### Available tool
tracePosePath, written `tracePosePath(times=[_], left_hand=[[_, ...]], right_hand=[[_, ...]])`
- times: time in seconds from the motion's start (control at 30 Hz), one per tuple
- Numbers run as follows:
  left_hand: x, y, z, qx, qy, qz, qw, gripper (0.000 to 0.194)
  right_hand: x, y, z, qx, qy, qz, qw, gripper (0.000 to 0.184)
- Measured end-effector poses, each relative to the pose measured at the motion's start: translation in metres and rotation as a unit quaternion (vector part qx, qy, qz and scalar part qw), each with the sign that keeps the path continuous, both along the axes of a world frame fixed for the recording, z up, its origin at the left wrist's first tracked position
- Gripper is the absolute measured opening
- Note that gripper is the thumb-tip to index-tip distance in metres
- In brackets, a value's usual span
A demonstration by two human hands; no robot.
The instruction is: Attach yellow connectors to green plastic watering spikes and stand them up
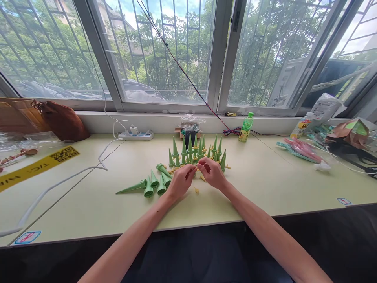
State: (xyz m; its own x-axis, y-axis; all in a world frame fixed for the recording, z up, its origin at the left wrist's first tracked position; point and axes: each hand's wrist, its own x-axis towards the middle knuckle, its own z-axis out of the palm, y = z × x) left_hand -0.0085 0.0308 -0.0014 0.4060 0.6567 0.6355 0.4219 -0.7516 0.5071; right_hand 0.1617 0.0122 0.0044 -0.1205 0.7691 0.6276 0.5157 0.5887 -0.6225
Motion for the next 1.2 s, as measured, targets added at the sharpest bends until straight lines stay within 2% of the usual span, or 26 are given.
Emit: tracePosePath(times=[0.17,0.9,1.2], left_hand=[[-0.0004,0.0006,0.0007,-0.006,-0.004,0.005,1.000,0.024],[-0.0015,0.0006,0.0007,-0.008,-0.004,0.010,1.000,0.023],[-0.0019,0.0006,0.0018,-0.028,-0.069,0.036,0.997,0.016]], right_hand=[[0.0005,0.0006,0.0000,0.003,-0.009,0.022,1.000,0.021],[-0.0001,0.0020,-0.0011,0.001,-0.004,0.011,1.000,0.023],[0.0004,0.0030,-0.0006,0.022,0.027,-0.014,0.999,0.025]])
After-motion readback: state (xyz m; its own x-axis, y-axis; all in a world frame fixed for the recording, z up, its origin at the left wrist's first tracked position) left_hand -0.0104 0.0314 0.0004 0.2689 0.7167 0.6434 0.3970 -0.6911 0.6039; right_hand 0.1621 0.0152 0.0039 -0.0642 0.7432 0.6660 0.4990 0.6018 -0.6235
